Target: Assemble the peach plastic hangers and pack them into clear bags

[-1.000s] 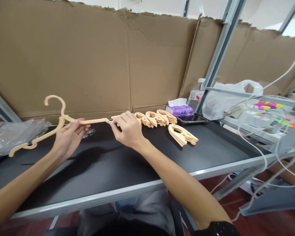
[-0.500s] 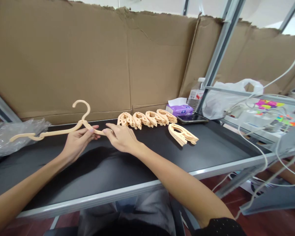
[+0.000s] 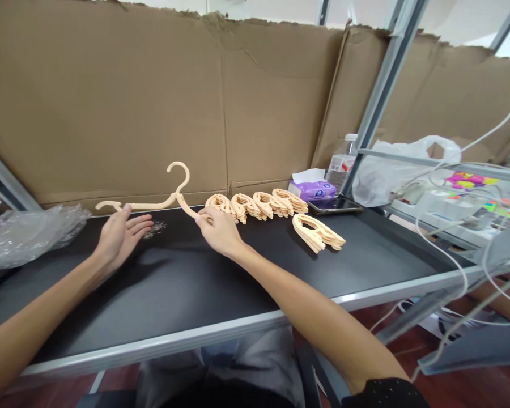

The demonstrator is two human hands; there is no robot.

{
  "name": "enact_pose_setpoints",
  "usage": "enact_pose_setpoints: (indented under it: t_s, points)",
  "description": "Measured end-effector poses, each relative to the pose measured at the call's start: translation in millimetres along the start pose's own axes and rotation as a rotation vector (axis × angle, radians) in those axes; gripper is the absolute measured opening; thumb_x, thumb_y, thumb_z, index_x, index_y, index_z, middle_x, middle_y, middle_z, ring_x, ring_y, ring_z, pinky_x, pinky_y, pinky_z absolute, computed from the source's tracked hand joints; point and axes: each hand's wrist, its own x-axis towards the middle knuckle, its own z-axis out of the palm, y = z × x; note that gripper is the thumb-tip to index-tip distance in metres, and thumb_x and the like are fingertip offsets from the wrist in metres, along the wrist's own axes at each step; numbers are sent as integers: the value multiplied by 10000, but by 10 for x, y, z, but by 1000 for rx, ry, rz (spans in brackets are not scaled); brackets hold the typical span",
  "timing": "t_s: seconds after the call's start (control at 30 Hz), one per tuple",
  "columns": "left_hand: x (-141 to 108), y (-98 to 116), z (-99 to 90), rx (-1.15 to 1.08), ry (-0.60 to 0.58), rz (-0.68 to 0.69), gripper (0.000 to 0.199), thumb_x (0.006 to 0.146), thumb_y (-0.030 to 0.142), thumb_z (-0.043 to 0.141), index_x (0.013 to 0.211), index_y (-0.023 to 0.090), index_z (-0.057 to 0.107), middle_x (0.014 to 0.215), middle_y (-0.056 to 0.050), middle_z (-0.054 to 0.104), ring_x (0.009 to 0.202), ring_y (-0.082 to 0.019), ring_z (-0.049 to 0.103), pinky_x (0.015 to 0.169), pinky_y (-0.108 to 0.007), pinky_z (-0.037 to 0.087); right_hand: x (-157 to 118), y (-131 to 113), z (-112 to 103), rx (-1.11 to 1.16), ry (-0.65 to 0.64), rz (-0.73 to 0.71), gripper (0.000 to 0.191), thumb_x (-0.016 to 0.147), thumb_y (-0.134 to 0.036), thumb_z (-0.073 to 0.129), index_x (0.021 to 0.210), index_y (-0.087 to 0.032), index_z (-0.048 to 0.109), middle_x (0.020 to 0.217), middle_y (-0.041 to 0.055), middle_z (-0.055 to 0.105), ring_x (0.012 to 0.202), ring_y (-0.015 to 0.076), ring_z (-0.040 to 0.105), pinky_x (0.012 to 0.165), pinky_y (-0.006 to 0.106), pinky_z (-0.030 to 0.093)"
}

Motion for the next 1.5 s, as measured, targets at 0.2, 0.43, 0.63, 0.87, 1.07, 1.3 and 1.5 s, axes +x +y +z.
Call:
enact_pose_setpoints:
  t_s: [0.2, 0.43, 0.63, 0.87, 1.07, 1.3, 1.5]
  points:
    - [119, -32, -182, 173, 53, 149, 450, 807, 392, 718, 1174, 218, 525, 840, -12, 694, 681, -134, 665, 619, -220, 530, -43, -1, 57, -93, -76, 9, 210, 870, -275, 532, 946, -186, 706, 765, -4, 678, 710, 144, 591, 678, 258, 402]
    - [33, -113, -109, 580, -190, 360, 507, 867, 598, 538, 1150, 208, 692, 1215, -82, 652, 1054, -258, 622, 807, -339, 550, -11, 38, 35, -29, -20, 29, 168, 841, -254, 569, 907, -190, 710, 830, 8, 697, 777, 161, 618, 750, 285, 437]
    - [135, -140, -152, 255, 16, 200, 472, 756, 548, 706, 1032, 169, 657, 897, -49, 685, 756, -149, 644, 665, -251, 543, 28, 59, 63, 155, -4, 79, 180, 822, -286, 595, 911, -168, 697, 768, 5, 659, 718, 150, 598, 729, 291, 456]
    - [-115, -96, 65, 203, -135, 56, 542, 770, 632, 640, 884, 105, 691, 772, -83, 700, 661, -176, 650, 644, -314, 547, -39, 27, 117, 157, -352, 94, 158, 800, -246, 623, 884, -163, 727, 694, -12, 624, 636, 123, 558, 652, 259, 424]
    - [-117, -56, 49, 270, -125, 35, 419, 634, 362, 754, 966, 125, 664, 748, -33, 686, 616, -153, 627, 621, -298, 525, -71, -17, 109, 61, -363, 122, 277, 694, -231, 723, 964, -167, 709, 727, -27, 625, 656, 117, 532, 631, 233, 402]
    - [-139, -69, 58, 438, -200, 29, 493, 653, 425, 714, 1048, 137, 644, 780, -49, 704, 660, -200, 661, 649, -344, 531, -75, -28, 84, 3, -381, 118, 223, 669, -196, 709, 887, -152, 709, 735, -18, 643, 659, 114, 541, 618, 221, 391]
    - [-128, -135, 25, 676, -229, 85, 577, 636, 519, 721, 1089, 169, 648, 861, -55, 714, 850, -275, 676, 798, -404, 520, -98, -52, 88, -165, -461, 11, 143, 711, -267, 708, 810, -174, 751, 680, -25, 634, 637, 110, 518, 596, 227, 344]
